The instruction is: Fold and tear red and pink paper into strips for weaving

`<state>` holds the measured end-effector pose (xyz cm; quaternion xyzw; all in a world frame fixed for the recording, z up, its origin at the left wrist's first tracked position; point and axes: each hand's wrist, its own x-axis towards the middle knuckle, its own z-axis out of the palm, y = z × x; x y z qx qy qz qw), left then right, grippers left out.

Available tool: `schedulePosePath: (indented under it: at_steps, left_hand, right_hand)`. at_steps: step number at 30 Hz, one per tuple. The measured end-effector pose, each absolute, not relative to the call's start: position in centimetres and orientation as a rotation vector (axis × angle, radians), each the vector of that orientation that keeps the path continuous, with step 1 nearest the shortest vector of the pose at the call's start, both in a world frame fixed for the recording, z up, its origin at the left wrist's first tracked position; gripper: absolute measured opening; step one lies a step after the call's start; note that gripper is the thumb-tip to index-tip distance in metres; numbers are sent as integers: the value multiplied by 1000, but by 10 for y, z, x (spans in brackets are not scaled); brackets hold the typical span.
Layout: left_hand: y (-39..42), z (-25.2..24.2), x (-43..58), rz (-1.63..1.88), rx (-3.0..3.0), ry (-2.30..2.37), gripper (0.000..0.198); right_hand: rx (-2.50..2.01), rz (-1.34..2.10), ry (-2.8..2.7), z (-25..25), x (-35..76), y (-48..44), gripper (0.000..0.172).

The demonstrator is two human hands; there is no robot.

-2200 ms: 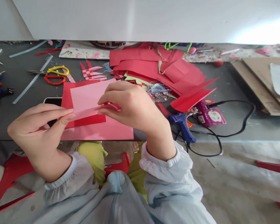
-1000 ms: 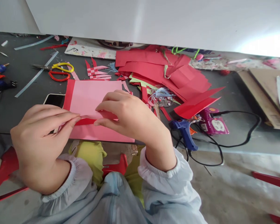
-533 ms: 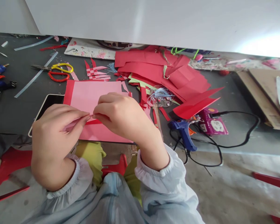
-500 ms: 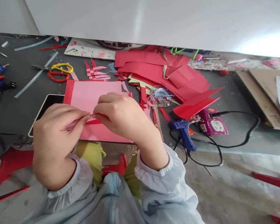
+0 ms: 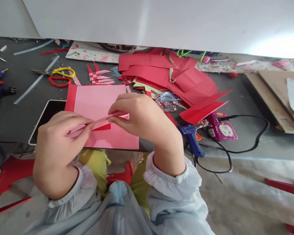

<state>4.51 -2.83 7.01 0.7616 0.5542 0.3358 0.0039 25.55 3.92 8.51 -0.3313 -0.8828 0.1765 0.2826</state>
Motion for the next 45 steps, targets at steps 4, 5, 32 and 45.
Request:
schedulePosePath:
  at_steps: [4, 5, 32, 45]
  left_hand:
    - [-26, 68, 53, 1049, 2341, 1733, 13]
    - [-25, 67, 54, 1054, 2344, 1720, 14]
    - [-13, 55, 53, 1177, 1864, 1855, 14]
    - [-6, 52, 45, 1105, 1665, 1830, 14]
  right_hand:
    - [-846, 506, -2393, 82, 246, 39, 9]
    - [-841, 511, -2398, 81, 244, 40, 10]
    - [-989, 924, -1943, 66, 239, 66, 11]
    - [-1052, 984, -1960, 59, 223, 68, 19]
